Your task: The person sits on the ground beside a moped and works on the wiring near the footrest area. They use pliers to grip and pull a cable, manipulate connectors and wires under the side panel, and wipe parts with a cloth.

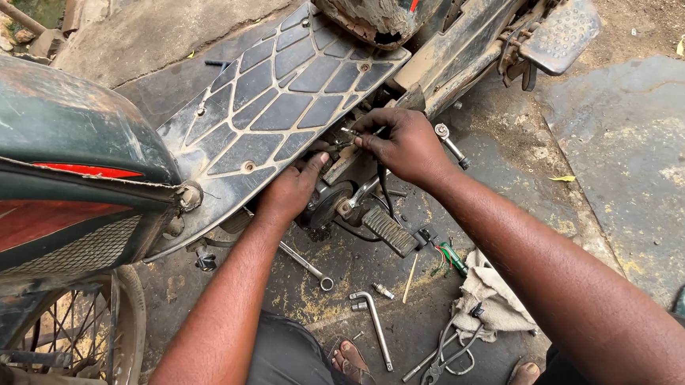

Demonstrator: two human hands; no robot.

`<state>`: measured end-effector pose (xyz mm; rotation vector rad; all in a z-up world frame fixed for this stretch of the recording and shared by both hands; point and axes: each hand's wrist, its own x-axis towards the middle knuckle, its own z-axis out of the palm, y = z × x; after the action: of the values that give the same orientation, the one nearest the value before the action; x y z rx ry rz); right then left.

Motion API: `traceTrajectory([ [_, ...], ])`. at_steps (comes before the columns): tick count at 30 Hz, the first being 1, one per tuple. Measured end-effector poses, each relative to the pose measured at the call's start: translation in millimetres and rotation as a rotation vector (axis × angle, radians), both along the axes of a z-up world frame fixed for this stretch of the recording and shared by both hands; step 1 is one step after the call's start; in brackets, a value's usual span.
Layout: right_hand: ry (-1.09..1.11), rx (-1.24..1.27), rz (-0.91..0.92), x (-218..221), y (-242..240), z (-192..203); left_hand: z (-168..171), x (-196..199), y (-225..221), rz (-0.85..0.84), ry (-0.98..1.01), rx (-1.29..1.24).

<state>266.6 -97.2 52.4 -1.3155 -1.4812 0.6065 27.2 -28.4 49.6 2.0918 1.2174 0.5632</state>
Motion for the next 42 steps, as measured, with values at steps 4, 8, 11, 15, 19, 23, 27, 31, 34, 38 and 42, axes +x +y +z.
traceTrajectory([
  [4, -0.147, 0.132, 0.021, -6, -11, 24, -9, -1, 5, -0.067, -0.117, 0.084],
  [8, -0.377, 0.130, 0.013, -11, -17, 31, -5, 3, 2, -0.074, -0.057, 0.156],
  [11, -0.398, 0.111, 0.020, -12, -18, 28, 2, 7, -3, -0.066, 0.005, 0.133],
  [15, -0.347, 0.111, 0.027, -14, -18, 28, 2, 7, -2, -0.080, 0.016, 0.145],
  [19, -0.345, 0.117, 0.015, -14, -17, 26, -5, 4, 2, -0.086, -0.015, 0.138],
  [23, -0.349, 0.077, -0.004, -14, -17, 26, -6, 5, 2, -0.090, -0.025, 0.135],
  [27, -0.346, 0.057, -0.010, -14, -15, 22, -1, 6, 0, -0.090, -0.008, 0.166],
  [31, -0.357, 0.071, -0.005, -13, -14, 21, -1, 6, 1, -0.094, -0.012, 0.156],
  [34, -0.376, 0.058, 0.007, -15, -15, 24, 2, 8, 0, -0.096, 0.018, 0.151],
  [38, -0.398, 0.079, 0.021, -18, -16, 25, 15, 12, -5, -0.099, 0.120, 0.133],
  [42, -0.406, 0.151, 0.021, -17, -16, 23, 11, 13, -3, -0.123, 0.121, 0.116],
])
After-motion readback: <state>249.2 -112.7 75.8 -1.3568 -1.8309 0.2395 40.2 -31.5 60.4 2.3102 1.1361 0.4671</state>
